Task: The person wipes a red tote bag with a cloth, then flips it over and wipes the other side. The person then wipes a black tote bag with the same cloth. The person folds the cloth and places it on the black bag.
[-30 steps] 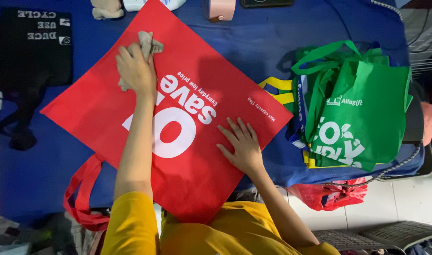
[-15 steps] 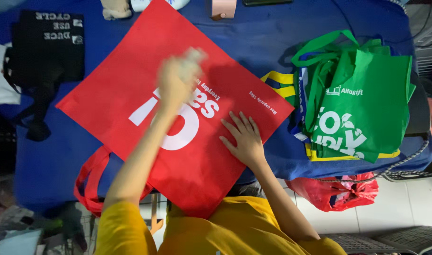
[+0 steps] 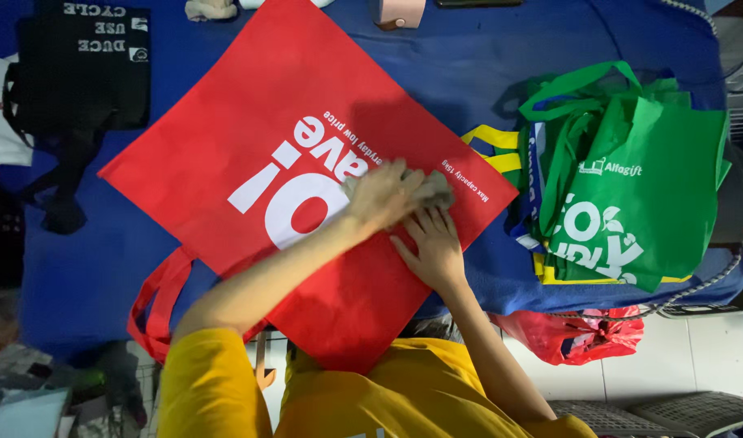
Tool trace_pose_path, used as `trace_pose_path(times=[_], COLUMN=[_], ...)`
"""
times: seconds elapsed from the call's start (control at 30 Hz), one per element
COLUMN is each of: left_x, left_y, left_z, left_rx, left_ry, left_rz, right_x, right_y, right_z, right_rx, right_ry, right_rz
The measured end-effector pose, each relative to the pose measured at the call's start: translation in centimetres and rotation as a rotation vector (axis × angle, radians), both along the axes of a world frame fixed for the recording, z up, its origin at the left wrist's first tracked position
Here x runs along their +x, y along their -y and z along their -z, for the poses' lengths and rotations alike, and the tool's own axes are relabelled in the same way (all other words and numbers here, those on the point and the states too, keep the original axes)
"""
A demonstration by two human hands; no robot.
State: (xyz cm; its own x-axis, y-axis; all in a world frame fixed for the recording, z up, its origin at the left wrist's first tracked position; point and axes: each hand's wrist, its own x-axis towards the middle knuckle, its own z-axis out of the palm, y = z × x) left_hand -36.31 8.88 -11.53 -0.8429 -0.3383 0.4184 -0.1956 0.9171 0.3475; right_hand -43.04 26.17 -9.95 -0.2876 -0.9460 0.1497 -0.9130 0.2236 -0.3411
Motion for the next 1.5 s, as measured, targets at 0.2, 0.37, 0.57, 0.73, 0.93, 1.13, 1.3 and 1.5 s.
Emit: trace_pose_path(times=[0.2, 0.37, 0.57, 0.73, 0.93, 1.13, 1.3, 1.5], left_x=[-1.5, -0.4, -0.3, -0.3, -1.6, -4.5, -8.7, -10.5], left_y=[17.7, 25.6, 25.0, 25.5, 23.8, 10.4, -1.6, -4.8], left_z=[-1.0, -0.8, -0.6, -0.7, -4.8, -6.4, -2.8, -0.1], left_rx=[-0.191, -0.322, -0.253, -0.272, 0.056, 0.685, 0.312, 0.094], left_ry=[0.039, -0.165, -0.189, -0.172, -0.102, -0.201, -0.278, -0.090], left_rz=[-0.393, -0.707, -0.720, -0.741, -0.764, -0.319, -0.093, -0.105], right_x=[0.5, 0.5, 0.5, 0.3, 0.3, -4.0, -7.5, -6.9], right_y=[0.3, 0.6, 0.6, 0.6, -0.1, -2.4, -0.6, -0.6], right_z=[-1.8, -2.4, -2.2, -1.7, -0.4, 1.1, 2.6, 3.3], right_rx=[0.016, 0.056, 0.030, 0.012, -0.058, -0.532, -0.360, -0.180], right_ry=[0.026, 0.043, 0.074, 0.081, 0.061, 0.157, -0.180, -0.089], right_rz=[-0.001, 0.006, 0.035, 0.030, 0.001, 0.432, 0.491, 0.552])
